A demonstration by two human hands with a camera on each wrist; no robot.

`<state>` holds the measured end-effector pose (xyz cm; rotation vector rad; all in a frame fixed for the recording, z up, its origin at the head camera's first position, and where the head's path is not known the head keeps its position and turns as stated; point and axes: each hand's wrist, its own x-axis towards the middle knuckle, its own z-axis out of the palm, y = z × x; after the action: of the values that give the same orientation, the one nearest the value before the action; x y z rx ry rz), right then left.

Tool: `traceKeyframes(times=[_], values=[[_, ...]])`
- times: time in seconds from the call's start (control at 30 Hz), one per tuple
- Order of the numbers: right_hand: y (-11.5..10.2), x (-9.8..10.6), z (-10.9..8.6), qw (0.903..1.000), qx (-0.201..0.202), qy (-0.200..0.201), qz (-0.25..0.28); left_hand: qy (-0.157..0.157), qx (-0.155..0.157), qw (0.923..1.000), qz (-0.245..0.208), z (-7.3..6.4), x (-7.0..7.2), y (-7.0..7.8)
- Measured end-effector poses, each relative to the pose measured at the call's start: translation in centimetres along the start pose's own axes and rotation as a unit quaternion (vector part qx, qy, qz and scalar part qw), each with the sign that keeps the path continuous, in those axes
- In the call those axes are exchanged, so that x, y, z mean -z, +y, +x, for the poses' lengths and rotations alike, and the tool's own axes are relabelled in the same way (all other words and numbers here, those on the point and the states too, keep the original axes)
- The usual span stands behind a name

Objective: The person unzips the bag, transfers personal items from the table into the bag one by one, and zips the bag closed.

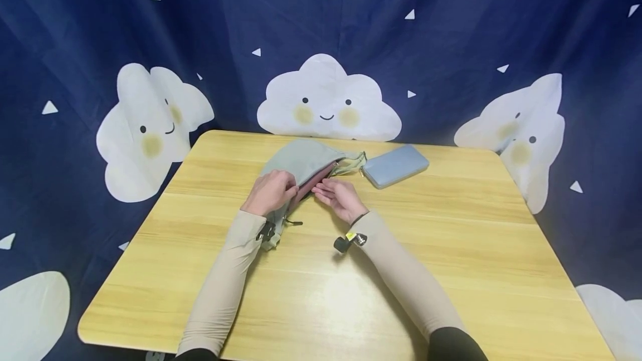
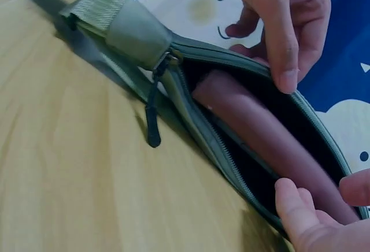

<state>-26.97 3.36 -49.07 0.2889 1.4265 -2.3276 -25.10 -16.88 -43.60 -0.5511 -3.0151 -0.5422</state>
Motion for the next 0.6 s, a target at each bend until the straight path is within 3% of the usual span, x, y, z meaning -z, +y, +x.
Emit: traceKeyframes(times=[0.4,0.6], values=[[0.5,-0.6,-0.1,0.9963,0.002,-0.026,0.082,0.008,-0.004,1.0,-0.001,-0.1,0.0,-0.1],[1.1,-1.0,-0.6,0.9965,-0.02,-0.034,0.074,0.008,-0.006,0.9999,-0.002,0.0,0.1,-0.1]])
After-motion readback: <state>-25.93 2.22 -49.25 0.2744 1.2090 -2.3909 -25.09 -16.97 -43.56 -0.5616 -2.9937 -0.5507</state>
